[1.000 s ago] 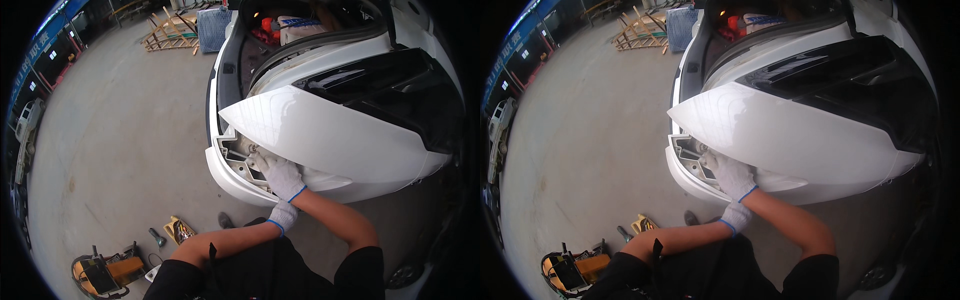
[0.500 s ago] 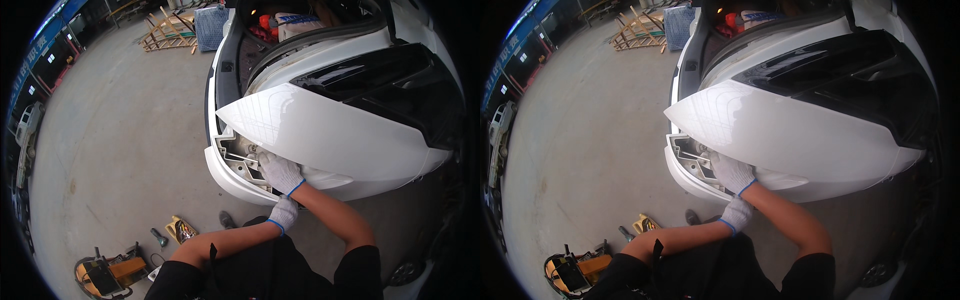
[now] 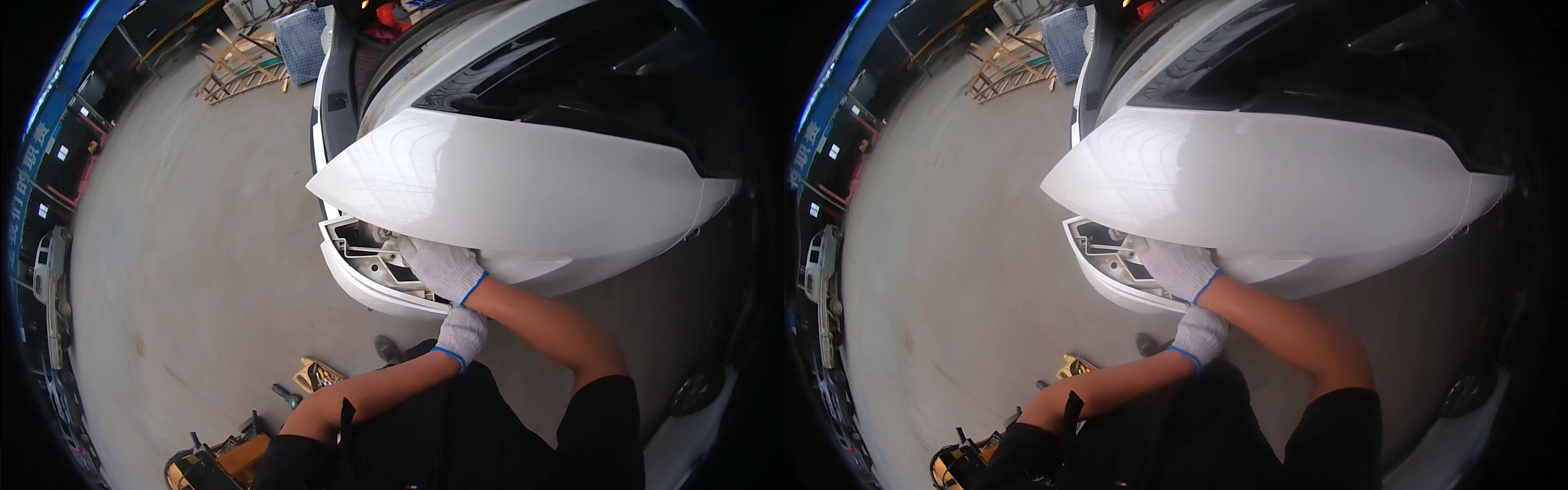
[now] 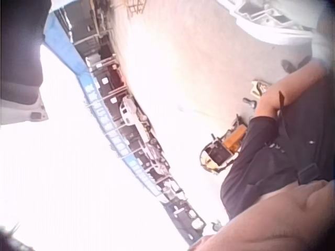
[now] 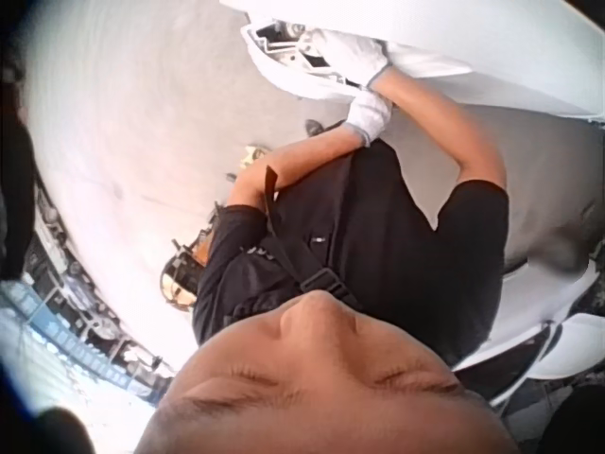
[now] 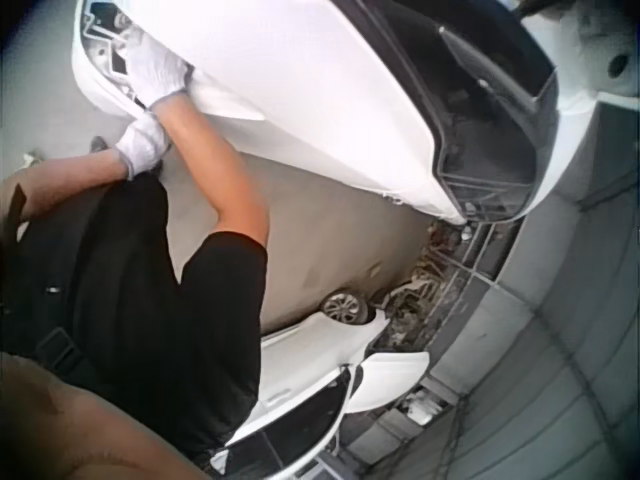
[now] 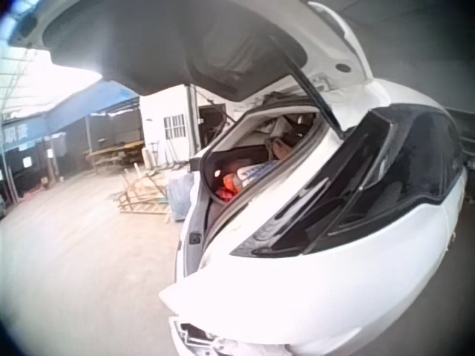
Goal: The person cleans the inner edge of a white car bumper with a cloth, then uses a screwdriver to tighten fasteners along the bumper's mounting points. The person continues to wipe and adjust the bumper area throughout the clip.
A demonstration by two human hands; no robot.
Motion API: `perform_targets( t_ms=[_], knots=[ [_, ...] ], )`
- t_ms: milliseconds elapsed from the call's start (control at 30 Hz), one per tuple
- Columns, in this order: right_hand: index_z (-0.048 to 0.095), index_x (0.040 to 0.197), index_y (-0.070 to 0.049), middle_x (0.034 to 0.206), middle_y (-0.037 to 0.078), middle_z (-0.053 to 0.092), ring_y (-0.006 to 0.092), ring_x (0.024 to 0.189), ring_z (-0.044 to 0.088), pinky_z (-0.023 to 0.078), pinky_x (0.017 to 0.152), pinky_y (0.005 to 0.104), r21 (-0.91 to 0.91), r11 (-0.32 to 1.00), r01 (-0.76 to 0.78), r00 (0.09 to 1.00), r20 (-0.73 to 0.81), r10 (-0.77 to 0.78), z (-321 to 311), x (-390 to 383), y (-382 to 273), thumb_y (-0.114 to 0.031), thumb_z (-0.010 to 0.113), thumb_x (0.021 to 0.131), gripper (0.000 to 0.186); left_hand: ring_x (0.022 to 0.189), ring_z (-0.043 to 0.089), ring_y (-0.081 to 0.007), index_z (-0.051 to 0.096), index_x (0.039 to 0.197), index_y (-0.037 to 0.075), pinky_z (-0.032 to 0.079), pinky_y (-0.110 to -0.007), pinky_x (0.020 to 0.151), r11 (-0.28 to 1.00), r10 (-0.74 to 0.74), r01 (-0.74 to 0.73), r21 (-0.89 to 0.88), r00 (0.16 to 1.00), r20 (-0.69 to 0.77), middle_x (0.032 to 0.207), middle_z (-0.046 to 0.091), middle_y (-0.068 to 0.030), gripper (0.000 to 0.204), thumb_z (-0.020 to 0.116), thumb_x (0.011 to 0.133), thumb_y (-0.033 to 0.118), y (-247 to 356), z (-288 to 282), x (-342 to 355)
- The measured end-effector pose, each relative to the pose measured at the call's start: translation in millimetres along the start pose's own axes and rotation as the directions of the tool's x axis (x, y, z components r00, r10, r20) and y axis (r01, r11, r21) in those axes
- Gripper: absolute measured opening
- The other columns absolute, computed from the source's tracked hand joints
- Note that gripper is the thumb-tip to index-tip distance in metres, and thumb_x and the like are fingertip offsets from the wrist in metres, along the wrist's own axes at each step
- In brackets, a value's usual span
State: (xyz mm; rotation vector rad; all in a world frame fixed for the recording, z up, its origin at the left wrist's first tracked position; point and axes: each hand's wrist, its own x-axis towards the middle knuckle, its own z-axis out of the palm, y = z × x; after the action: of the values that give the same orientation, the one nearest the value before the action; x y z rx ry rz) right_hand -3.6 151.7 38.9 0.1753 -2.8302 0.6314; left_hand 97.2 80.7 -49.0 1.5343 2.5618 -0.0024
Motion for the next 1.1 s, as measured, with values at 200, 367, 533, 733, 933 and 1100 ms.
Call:
perform_targets(
  t_ms=[200, 367, 533, 733, 933, 1100],
  knots=[
    [0.070, 0.105, -0.001, 0.095, 0.020, 0.071, 0.0374, 0.087, 0.069, 0.053, 0.081, 0.0524, 0.068, 0.995, -0.073, 0.997, 0.014, 0.072, -5, -1, -5, -0.026, 0.051, 0.100, 0.032, 0.101, 0.068, -0.0316, 0.071, 0.116, 0.006, 0.051, -0.045, 0.081, 1.000, -0.005, 0.005, -0.023, 1.000, -0.022, 0.111, 0.072, -0.0155, 0.033, 0.058, 0.089, 0.020, -1, 20, -2],
    [0.072, 0.100, -0.001, 0.091, 0.022, 0.071, 0.0389, 0.085, 0.069, 0.053, 0.080, 0.0525, 0.088, 0.992, -0.088, 0.995, -0.046, 0.092, 3, 0, 1, -0.028, 0.052, 0.100, 0.034, 0.101, 0.068, -0.0313, 0.070, 0.117, 0.006, 0.051, -0.045, 0.080, 1.000, 0.009, -0.008, 0.022, 0.999, -0.037, 0.112, 0.072, -0.0158, 0.034, 0.058, 0.090, 0.021, -1, 21, -1],
    [0.071, 0.091, 0.003, 0.084, 0.025, 0.069, 0.0399, 0.078, 0.069, 0.054, 0.074, 0.0522, 0.097, 0.993, -0.067, 0.991, -0.107, 0.078, 12, 1, 6, -0.026, 0.055, 0.095, 0.033, 0.093, 0.068, -0.0299, 0.075, 0.102, 0.008, 0.050, -0.044, 0.073, 0.999, 0.000, -0.004, -0.046, 0.997, -0.083, 0.099, 0.072, -0.0150, 0.023, 0.059, 0.089, 0.019, 0, 16, -3],
    [0.070, 0.088, 0.003, 0.080, 0.023, 0.069, 0.0389, 0.072, 0.068, 0.054, 0.071, 0.0514, 0.083, 0.996, -0.036, 0.993, -0.110, 0.045, 15, 0, 9, -0.024, 0.056, 0.092, 0.031, 0.094, 0.068, -0.0293, 0.075, 0.102, 0.008, 0.050, -0.044, 0.074, 1.000, 0.018, -0.018, 0.006, 0.989, -0.146, 0.099, 0.072, -0.0148, 0.022, 0.059, 0.089, 0.018, 0, 19, -3],
    [0.073, 0.101, -0.003, 0.088, 0.019, 0.071, 0.0360, 0.080, 0.069, 0.054, 0.077, 0.0501, 0.058, 0.995, -0.084, 0.996, -0.017, 0.085, 1, 4, 3, -0.025, 0.057, 0.096, 0.027, 0.087, 0.065, -0.0289, 0.072, 0.099, 0.006, 0.045, -0.044, 0.071, 0.999, 0.035, -0.031, 0.039, 0.994, -0.103, 0.092, 0.070, -0.0147, 0.021, 0.059, 0.087, 0.018, -2, 8, -5],
    [0.073, 0.095, -0.004, 0.076, 0.017, 0.069, 0.0344, 0.070, 0.067, 0.054, 0.070, 0.0474, 0.062, 0.983, 0.173, 0.967, -0.200, -0.158, 13, 9, 10, -0.024, 0.058, 0.095, 0.025, 0.084, 0.062, -0.0282, 0.068, 0.101, 0.001, 0.041, -0.044, 0.071, 0.988, 0.084, -0.074, 0.138, 0.994, -0.070, 0.091, 0.068, -0.0140, 0.024, 0.058, 0.086, 0.018, -5, -2, -3]
  ],
)
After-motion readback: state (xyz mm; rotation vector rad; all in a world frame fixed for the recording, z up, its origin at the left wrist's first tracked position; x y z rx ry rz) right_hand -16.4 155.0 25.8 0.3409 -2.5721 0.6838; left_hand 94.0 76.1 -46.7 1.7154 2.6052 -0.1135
